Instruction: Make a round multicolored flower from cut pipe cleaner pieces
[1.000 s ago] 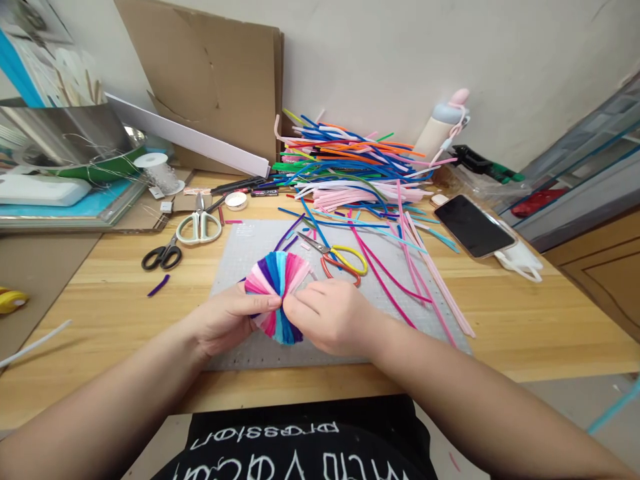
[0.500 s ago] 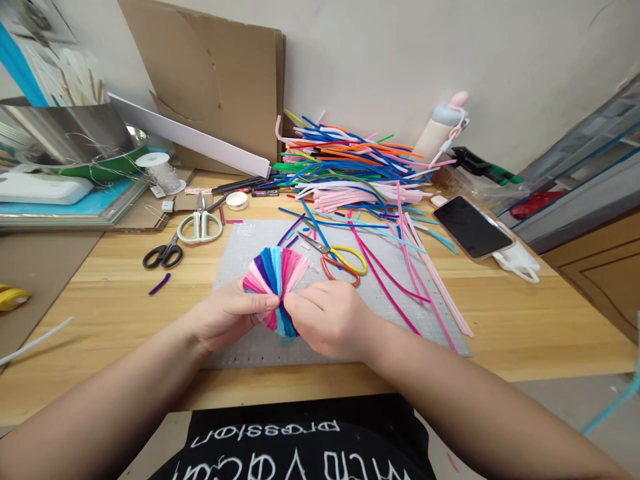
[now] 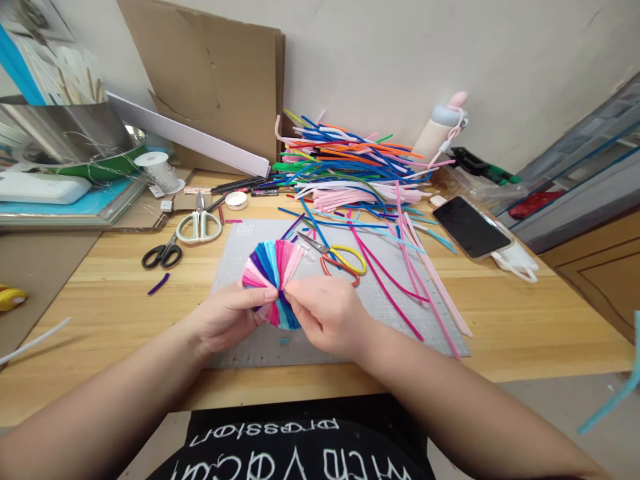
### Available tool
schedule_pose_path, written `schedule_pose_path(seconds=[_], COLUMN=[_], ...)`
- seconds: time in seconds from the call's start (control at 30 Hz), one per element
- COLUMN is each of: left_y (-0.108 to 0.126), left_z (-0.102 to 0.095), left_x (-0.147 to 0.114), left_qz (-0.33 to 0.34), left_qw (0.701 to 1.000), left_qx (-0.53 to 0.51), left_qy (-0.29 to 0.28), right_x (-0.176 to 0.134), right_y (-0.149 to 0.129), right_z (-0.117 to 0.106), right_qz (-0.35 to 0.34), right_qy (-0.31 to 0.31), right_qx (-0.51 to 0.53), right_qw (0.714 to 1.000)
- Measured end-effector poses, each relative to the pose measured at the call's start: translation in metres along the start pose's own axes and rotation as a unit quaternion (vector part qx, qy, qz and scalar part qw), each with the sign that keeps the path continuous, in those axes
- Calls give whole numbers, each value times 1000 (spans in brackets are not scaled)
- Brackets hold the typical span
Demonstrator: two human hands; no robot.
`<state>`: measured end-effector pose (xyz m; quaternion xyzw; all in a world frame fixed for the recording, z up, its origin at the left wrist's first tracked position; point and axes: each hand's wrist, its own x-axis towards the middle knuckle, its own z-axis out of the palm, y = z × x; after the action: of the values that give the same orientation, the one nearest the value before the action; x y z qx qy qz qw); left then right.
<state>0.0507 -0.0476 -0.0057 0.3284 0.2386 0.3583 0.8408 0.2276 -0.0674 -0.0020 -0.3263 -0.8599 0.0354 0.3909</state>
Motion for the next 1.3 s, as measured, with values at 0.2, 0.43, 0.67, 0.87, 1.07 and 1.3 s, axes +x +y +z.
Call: schedule_pose_path(seconds=[0.2, 0.43, 0.67, 0.87, 1.07, 1.3], left_y=[1, 1, 1, 1, -3, 14], left_z=[1, -1, -8, -5, -3, -7], left_x=[0, 0, -1, 4, 5, -1], left_qz=[-8, 54, 101, 105, 77, -25], left_qw=[1000, 996, 983, 987, 994, 999], left_qx=[-25, 54, 141, 89, 24, 31], left_qy=[4, 34, 63, 86, 68, 31], right_x=[6, 8, 19, 19, 19, 21], right_y=[-8, -10, -19, -15, -13, -15], right_z=[1, -3, -2, 8, 9, -7], right_qz=[103, 98, 348, 387, 369, 353], right_qy=[-4, -23, -50, -4, -32, -101], right_qx=[90, 22, 392, 338, 333, 267], right_qw=[991, 995, 850, 858, 867, 891])
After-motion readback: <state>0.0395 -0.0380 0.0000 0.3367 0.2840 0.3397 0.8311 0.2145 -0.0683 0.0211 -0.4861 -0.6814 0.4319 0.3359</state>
